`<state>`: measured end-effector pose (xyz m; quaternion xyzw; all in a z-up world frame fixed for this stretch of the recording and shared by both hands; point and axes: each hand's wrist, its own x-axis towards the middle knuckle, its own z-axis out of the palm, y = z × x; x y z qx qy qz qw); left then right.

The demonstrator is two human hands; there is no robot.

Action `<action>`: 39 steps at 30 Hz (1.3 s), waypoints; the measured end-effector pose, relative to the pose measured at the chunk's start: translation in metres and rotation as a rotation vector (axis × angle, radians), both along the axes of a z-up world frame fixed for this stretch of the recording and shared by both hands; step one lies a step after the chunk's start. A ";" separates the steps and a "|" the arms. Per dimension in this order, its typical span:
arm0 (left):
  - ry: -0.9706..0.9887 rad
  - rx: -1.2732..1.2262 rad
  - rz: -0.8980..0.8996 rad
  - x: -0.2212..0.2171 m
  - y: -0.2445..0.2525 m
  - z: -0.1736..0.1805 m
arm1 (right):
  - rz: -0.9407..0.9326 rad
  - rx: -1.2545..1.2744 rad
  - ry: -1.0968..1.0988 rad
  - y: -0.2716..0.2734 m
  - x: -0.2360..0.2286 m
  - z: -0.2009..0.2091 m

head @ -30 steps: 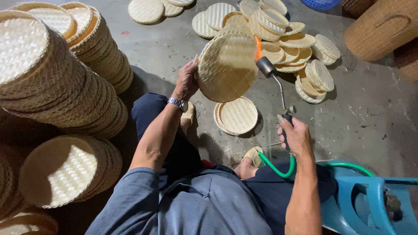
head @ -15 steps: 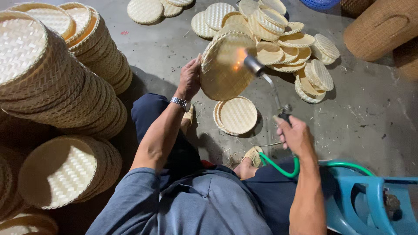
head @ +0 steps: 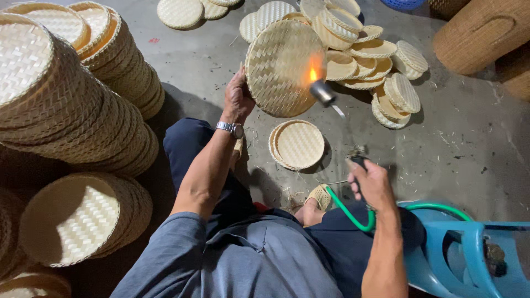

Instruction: The person uses a handheld blowtorch to apply heat to the interior surface of woven baskets. They pick up baskets from a stack, rotate them to expose different areas to the flame, and then place them back down. The process is repeated for multiple baskets in a continuous workflow.

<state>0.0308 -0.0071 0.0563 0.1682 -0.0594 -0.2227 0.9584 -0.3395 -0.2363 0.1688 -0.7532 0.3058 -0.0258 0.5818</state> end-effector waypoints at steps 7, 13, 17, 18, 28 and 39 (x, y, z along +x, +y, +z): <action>0.043 0.014 0.040 0.001 -0.005 -0.013 | 0.005 -0.034 -0.022 -0.005 0.016 0.003; 0.091 -0.089 0.027 -0.002 0.011 0.003 | -0.024 -0.005 0.017 -0.009 0.005 0.004; 0.069 -0.187 0.065 0.006 0.008 -0.001 | 0.027 0.016 0.068 0.005 -0.001 -0.003; 0.074 -0.188 0.069 0.008 0.008 -0.003 | 0.032 0.007 0.062 0.008 -0.002 -0.003; 0.030 -0.279 0.127 0.027 0.010 -0.014 | 0.123 -0.059 0.093 0.022 -0.002 -0.002; -0.003 -0.148 0.170 0.027 0.012 -0.018 | 0.120 -0.076 0.112 0.030 0.005 0.002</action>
